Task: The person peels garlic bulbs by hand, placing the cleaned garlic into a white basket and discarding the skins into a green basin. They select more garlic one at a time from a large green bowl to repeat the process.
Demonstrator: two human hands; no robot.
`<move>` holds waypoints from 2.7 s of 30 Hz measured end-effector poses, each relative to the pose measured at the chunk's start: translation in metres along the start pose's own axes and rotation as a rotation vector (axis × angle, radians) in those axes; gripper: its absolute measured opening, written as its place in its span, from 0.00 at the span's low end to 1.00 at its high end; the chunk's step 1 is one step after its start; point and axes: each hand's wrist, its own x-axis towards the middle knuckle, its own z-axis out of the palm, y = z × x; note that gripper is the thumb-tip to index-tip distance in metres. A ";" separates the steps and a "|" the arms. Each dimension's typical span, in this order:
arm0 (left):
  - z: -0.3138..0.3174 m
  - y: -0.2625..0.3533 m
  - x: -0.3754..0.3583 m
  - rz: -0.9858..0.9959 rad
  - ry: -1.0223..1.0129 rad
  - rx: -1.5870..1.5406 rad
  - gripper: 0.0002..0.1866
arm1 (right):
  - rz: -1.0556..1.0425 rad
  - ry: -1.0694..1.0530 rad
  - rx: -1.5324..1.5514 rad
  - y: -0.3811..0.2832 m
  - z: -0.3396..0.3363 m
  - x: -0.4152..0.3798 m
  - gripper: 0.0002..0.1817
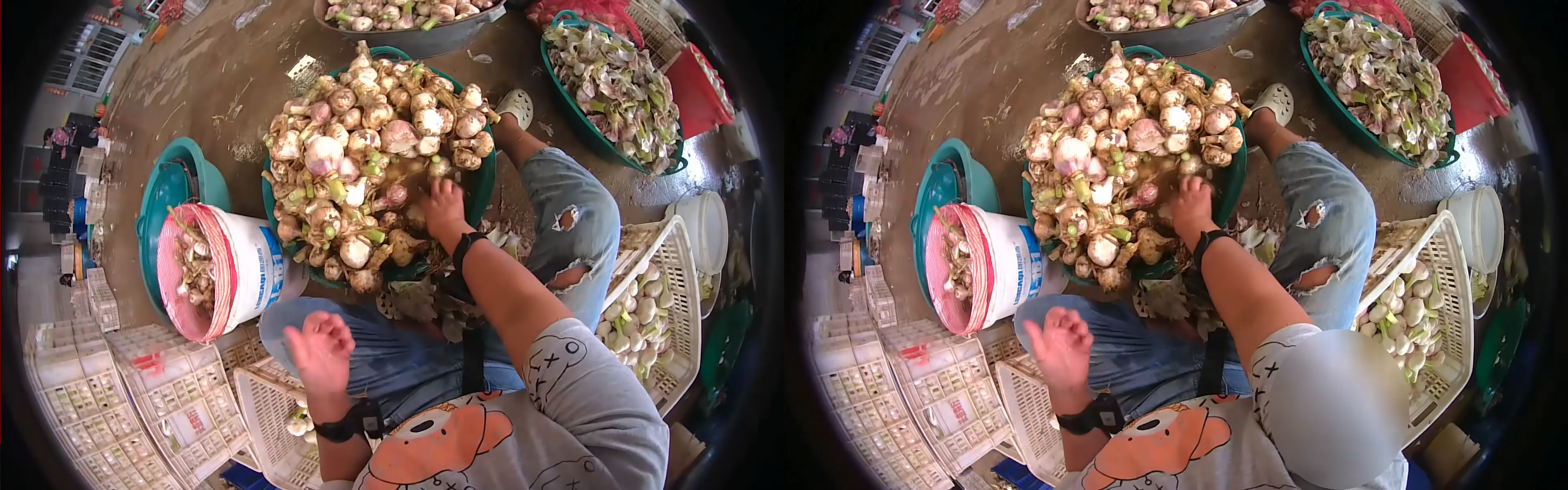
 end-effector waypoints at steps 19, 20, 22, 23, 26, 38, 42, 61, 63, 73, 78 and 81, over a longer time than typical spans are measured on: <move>0.048 -0.057 0.068 -0.233 0.146 0.490 0.13 | -0.231 -0.110 -0.612 0.016 0.010 0.014 0.24; 0.042 -0.058 0.072 -0.235 0.183 0.501 0.12 | -0.260 -0.104 -0.638 0.016 0.013 0.017 0.23; 0.040 -0.061 0.078 -0.235 0.121 0.519 0.13 | -0.283 -0.088 -0.517 0.022 0.009 0.017 0.19; 0.037 -0.064 0.077 -0.226 0.089 0.517 0.14 | -0.338 -0.076 -0.407 0.019 0.009 0.015 0.16; 0.051 -0.080 0.080 -0.185 0.263 0.519 0.16 | -0.145 -0.033 0.516 0.027 -0.082 -0.059 0.14; 0.065 -0.083 0.084 -0.222 0.057 0.684 0.16 | -0.471 0.322 0.512 -0.004 -0.077 -0.146 0.07; 0.049 -0.080 0.083 -0.245 -0.075 0.778 0.12 | -0.572 0.195 0.403 -0.002 -0.101 -0.166 0.07; 0.041 -0.073 0.083 -0.471 -0.055 0.828 0.06 | -0.272 -0.039 1.002 -0.005 -0.052 -0.151 0.12; 0.042 -0.072 0.082 -0.441 -0.055 0.809 0.05 | -0.115 -0.314 1.361 -0.001 -0.054 -0.152 0.11; 0.040 -0.061 0.083 -0.502 -0.231 0.776 0.07 | -0.493 0.096 0.723 0.000 -0.094 -0.183 0.10; 0.044 -0.070 0.074 -0.489 -0.101 0.684 0.07 | -0.344 0.128 1.015 -0.005 -0.070 -0.173 0.11; 0.030 -0.071 0.081 -0.464 -0.161 0.621 0.07 | -0.316 -0.016 1.179 -0.002 -0.055 -0.163 0.15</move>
